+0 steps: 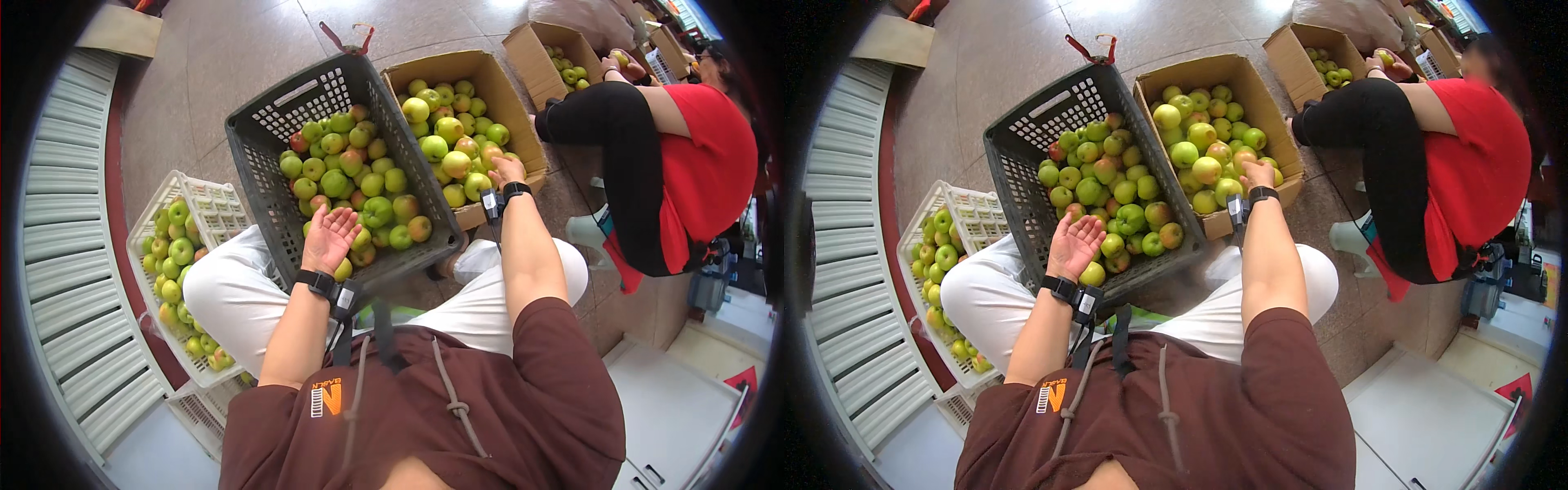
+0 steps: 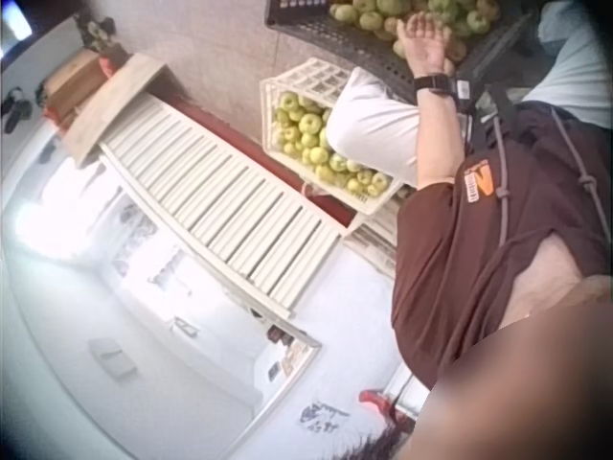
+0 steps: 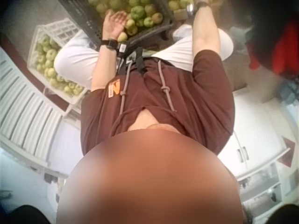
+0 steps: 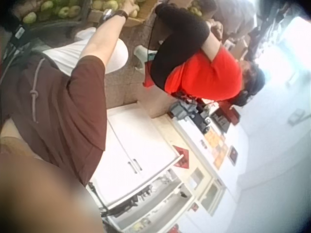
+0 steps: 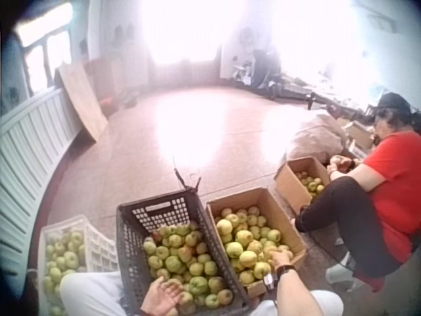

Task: The person sorts apples by hand, picking individual fruits from a plastic crate and placing them into adjacent containers while sitting on the floor.

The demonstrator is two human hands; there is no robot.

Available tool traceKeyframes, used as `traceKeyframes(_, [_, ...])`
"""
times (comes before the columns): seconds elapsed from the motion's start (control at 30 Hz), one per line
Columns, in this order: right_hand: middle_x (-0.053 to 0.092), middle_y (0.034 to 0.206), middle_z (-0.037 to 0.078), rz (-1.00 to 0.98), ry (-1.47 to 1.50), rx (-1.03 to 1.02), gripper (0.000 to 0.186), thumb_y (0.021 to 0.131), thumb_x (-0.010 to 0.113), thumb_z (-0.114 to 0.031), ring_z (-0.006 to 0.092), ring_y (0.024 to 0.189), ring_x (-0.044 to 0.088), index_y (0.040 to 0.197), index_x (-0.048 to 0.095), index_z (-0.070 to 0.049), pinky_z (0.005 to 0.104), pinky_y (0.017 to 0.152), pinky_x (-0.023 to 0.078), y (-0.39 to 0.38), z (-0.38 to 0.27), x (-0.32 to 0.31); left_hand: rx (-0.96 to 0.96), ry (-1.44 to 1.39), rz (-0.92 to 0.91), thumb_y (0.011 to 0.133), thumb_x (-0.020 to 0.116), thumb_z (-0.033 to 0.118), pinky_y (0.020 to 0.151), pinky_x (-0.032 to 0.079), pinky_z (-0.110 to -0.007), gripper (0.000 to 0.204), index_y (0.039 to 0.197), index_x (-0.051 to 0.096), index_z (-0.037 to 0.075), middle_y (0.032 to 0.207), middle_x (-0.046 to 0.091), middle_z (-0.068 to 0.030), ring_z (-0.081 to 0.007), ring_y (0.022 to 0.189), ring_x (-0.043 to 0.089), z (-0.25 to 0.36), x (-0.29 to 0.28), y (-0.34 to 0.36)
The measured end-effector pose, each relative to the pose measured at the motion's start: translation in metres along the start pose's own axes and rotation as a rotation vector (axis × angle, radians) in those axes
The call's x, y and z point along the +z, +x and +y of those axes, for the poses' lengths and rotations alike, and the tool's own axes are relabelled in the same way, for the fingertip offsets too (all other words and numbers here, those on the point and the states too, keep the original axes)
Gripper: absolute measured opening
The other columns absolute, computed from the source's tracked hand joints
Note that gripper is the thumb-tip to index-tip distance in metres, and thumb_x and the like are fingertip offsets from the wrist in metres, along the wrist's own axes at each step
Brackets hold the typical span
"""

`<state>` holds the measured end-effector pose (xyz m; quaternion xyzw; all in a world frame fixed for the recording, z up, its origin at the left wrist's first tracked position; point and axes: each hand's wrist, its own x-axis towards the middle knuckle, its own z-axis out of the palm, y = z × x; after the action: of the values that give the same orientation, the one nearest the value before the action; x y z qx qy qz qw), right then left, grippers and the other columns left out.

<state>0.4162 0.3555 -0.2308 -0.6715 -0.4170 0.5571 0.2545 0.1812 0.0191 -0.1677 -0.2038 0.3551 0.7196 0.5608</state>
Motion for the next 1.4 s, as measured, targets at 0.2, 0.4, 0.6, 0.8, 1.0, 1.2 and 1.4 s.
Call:
traceKeyframes(0.2, [0.061,0.090,0.011,-0.136,0.117,-0.287,0.033,0.076,0.061,-0.010,0.0149,0.071,0.059,0.104,0.055,0.007,0.0253,0.054,0.050,-0.036,-0.024,0.029,0.075,-0.024,0.046,0.087,0.055,0.031,0.082,0.048,-0.043,0.031,0.095,0.050,0.002,0.096,0.058,-0.0127,-0.0264,0.094,0.057,0.013,-0.007,-0.003])
traceKeyframes(0.4, [0.062,0.099,0.014,-0.323,-0.198,-0.460,0.047,0.077,0.066,-0.029,0.0187,0.088,0.059,0.106,0.055,0.006,0.0288,0.078,0.046,-0.130,-0.034,0.052,0.177,-0.005,0.134,0.089,0.051,0.025,0.078,0.046,-0.042,0.020,0.089,0.052,0.004,0.090,0.059,-0.0107,-0.0248,0.089,0.058,0.031,-0.014,0.004])
traceKeyframes(0.6, [0.062,0.092,0.023,-0.263,-0.775,-0.590,0.045,0.074,0.064,-0.035,0.0347,0.090,0.060,0.094,0.056,0.004,0.0390,0.080,0.046,-0.162,0.015,0.059,0.262,0.041,0.145,0.087,0.052,0.020,0.080,0.046,-0.045,0.022,0.096,0.044,0.002,0.094,0.054,-0.0130,-0.0277,0.090,0.056,0.049,-0.017,0.000])
traceKeyframes(0.8, [0.062,0.092,0.024,-0.311,-0.855,-0.439,0.046,0.072,0.064,-0.034,0.0359,0.090,0.060,0.096,0.058,0.004,0.0395,0.080,0.046,-0.137,0.010,0.074,0.219,0.052,0.182,0.087,0.051,0.018,0.081,0.046,-0.045,0.020,0.095,0.044,0.002,0.093,0.054,-0.0123,-0.0271,0.090,0.057,0.054,-0.023,0.008])
traceKeyframes(1.0, [0.063,0.092,0.024,-0.279,-0.969,-0.454,0.046,0.072,0.063,-0.038,0.0346,0.093,0.060,0.093,0.064,0.003,0.0393,0.081,0.046,-0.128,-0.015,0.105,0.198,0.077,0.200,0.087,0.052,0.018,0.080,0.046,-0.046,0.017,0.092,0.046,0.003,0.091,0.054,-0.0109,-0.0263,0.089,0.056,0.073,-0.008,0.010])
traceKeyframes(1.2, [0.063,0.101,0.019,-0.168,-0.998,-0.275,0.037,0.075,0.055,-0.034,0.0325,0.097,0.059,0.092,0.067,-0.003,0.0393,0.084,0.047,-0.145,-0.036,0.114,0.314,0.264,0.245,0.084,0.056,0.015,0.074,0.047,-0.044,0.014,0.092,0.049,0.006,0.088,0.054,-0.0077,-0.0229,0.086,0.054,0.110,0.004,0.030])
traceKeyframes(1.4, [0.065,0.092,0.019,-0.131,-1.019,-0.296,0.036,0.076,0.057,-0.035,0.0328,0.089,0.062,0.086,0.067,-0.003,0.0401,0.079,0.049,-0.150,-0.042,0.110,0.307,0.684,0.283,0.081,0.061,0.018,0.068,0.047,-0.041,0.022,0.098,0.053,0.007,0.088,0.053,-0.0046,-0.0187,0.083,0.053,0.096,0.030,0.091])
